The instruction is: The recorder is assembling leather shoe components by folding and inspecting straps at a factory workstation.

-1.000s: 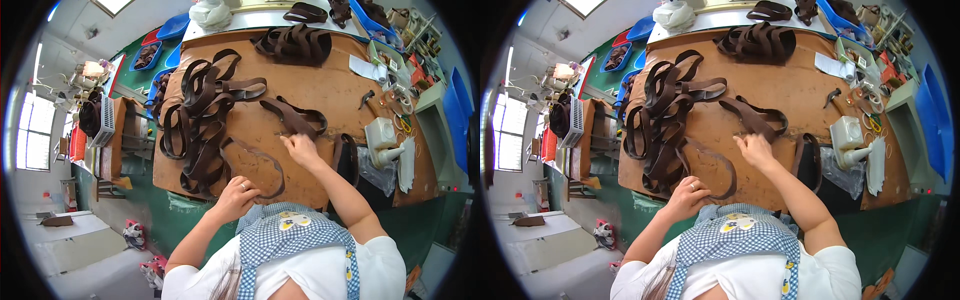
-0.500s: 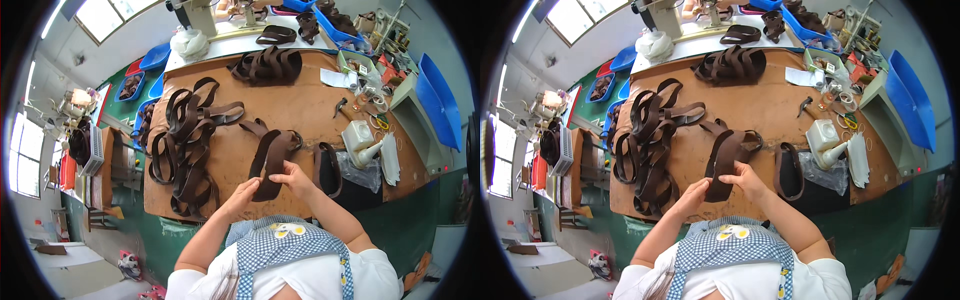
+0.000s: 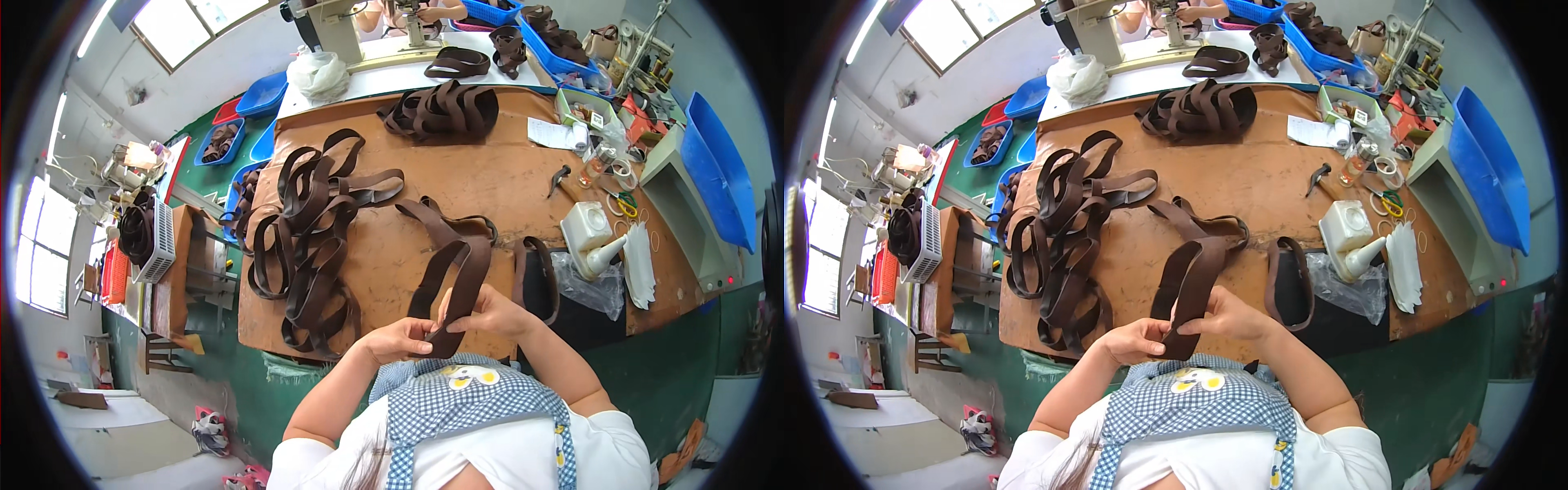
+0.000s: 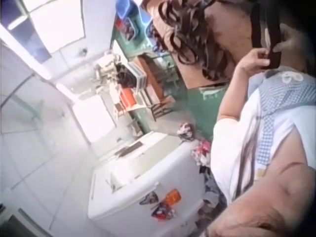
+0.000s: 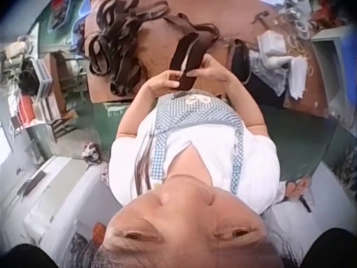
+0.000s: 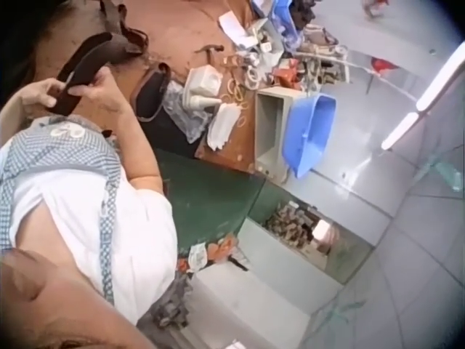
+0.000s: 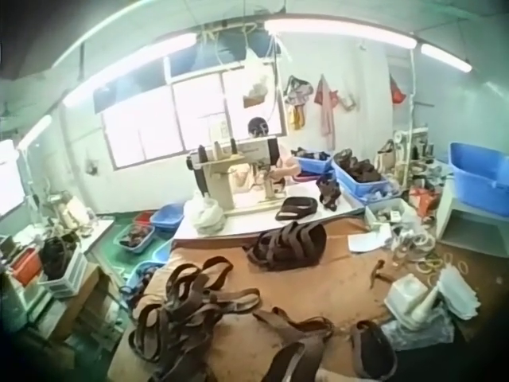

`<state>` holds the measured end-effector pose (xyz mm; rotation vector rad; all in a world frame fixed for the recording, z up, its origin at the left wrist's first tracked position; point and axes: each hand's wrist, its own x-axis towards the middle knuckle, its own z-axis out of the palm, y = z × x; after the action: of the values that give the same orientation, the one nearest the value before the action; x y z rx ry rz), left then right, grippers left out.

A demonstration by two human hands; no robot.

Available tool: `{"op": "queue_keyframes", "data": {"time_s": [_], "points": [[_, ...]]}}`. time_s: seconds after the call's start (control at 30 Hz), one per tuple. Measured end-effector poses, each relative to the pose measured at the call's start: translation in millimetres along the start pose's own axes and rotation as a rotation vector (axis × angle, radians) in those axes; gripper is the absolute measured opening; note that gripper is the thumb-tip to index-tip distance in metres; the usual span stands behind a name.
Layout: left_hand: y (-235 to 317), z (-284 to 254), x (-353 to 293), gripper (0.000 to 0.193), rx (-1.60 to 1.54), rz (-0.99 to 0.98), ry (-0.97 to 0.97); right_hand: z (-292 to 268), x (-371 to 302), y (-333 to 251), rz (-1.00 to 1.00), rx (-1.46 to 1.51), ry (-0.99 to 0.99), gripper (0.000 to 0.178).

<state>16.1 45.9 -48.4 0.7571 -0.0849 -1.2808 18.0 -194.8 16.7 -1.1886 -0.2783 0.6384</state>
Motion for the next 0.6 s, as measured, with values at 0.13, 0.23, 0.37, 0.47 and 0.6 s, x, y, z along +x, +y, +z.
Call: {"op": "queue_keyframes", "data": {"time_s": [0.13,0.23,0.37,0.47,0.6], "points": [[2.7,3.4,-7.9,0.02,0.043,0.102,0.193,-5.8,2.9,-1.2,-0.049,0.019,0.053,0.017],[18.3,24.2,-3.2,0.021,0.485,0.338,0.459,-7.8,7.0,6.8,-0.051,0.07,0.143,0.012],[40.2,49.9,7.7,0.021,1.151,0.575,0.742,0.0,18.9,9.1,-0.127,0.062,0.351,0.011],[38.9,52.2,18.1,0.02,1.067,0.616,0.835,8.7,24.2,9.3,-0.245,0.129,0.501,0.016],[38.2,38.3,28.8,0.015,1.051,0.756,0.865,1.8,27.5,22.8,-0.274,0.429,0.362,0.018]]}}
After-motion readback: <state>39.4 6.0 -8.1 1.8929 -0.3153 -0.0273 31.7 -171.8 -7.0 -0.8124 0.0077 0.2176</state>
